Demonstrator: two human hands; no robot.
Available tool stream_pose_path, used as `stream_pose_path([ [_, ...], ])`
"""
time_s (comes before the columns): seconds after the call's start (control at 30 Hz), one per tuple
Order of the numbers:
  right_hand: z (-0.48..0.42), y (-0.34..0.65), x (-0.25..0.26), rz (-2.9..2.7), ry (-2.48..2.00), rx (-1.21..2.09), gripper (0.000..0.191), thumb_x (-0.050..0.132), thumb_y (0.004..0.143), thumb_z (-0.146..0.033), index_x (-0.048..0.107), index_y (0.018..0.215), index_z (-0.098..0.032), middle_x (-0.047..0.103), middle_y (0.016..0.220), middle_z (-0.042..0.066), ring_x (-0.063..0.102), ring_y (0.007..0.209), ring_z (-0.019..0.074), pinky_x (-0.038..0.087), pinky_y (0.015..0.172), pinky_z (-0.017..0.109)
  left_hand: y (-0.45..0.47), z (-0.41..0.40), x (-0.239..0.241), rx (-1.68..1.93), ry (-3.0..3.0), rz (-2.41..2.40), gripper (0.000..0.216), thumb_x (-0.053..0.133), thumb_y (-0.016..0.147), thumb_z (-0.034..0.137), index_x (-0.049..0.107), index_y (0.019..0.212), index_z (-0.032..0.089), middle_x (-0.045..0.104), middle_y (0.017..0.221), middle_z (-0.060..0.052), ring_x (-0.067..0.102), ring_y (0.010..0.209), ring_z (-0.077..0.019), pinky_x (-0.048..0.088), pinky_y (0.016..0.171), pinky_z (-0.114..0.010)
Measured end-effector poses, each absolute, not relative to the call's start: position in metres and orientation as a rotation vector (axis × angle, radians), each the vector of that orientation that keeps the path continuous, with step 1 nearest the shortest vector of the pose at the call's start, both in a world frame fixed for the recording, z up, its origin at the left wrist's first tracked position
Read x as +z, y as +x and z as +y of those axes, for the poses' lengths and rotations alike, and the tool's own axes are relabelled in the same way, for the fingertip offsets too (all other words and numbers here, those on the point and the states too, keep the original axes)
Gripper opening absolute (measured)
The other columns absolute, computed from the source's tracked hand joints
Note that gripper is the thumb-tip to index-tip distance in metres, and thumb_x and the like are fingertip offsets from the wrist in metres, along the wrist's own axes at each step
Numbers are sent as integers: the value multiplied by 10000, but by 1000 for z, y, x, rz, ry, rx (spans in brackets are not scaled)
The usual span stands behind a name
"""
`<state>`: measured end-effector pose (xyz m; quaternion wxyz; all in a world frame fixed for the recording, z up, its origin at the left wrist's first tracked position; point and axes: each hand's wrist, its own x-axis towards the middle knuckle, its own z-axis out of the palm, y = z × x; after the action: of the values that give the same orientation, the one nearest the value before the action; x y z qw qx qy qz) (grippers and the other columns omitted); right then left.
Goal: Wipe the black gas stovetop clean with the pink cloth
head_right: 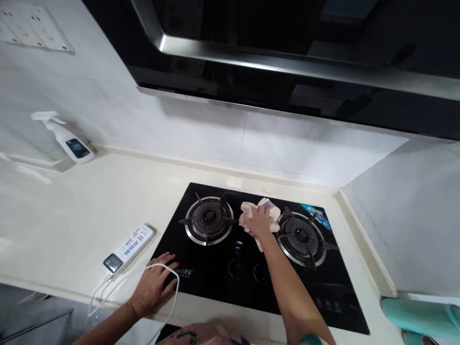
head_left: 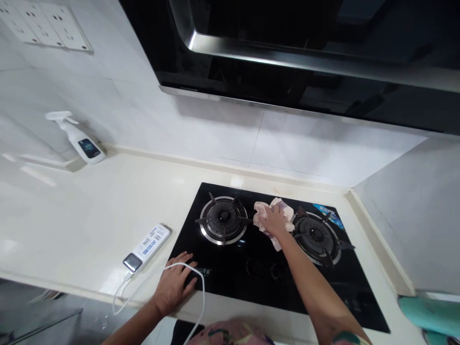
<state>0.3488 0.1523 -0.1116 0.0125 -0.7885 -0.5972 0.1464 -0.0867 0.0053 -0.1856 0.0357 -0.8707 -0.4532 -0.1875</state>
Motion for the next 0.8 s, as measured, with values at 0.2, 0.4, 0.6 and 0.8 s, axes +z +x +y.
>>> stream_pose_path([
  [0.2, 80, 374, -122, -2198, -1986, 1048, 1009, 792, 765, -369, 351, 1672, -388, 174, 1762, 75, 189, 1608, 394, 255, 1271, 543, -84, 3, -188, -527, -2719, -1454, 336, 636, 957, 396, 711, 1258, 268, 696, 1387, -103, 595, 1359, -334, 495, 1088, -506],
  [0.4, 78, 357, -122, -1901, -1889, 844, 398, 692, 829, -270, 744, 1224, -260, 575, 1284, 92, 540, 1286, 292, 428, 1166, 465, -86, 3, -189, -506, -2721, -1462, 343, 648, 948, 393, 713, 1260, 267, 696, 1384, -107, 596, 1352, -340, 492, 1088, -510],
  [0.6, 70, 308, -115, -2012, -1913, 860, 529, 798, 799, -380, 699, 1310, -285, 548, 1404, 100, 505, 1327, 328, 400, 1158, 494, -88, 4, -189, -497, -2700, -1432, 337, 636, 954, 409, 714, 1252, 271, 699, 1380, -106, 603, 1347, -341, 492, 1087, -505],
  [0.8, 77, 310, -107, -2175, -2206, 688, 573, 741, 859, -366, 631, 1421, -332, 515, 1514, 119, 449, 1378, 388, 376, 1101, 532, -90, 5, -188, -525, -2640, -1334, 335, 647, 939, 414, 715, 1235, 273, 712, 1358, -93, 632, 1307, -319, 512, 1047, -455],
])
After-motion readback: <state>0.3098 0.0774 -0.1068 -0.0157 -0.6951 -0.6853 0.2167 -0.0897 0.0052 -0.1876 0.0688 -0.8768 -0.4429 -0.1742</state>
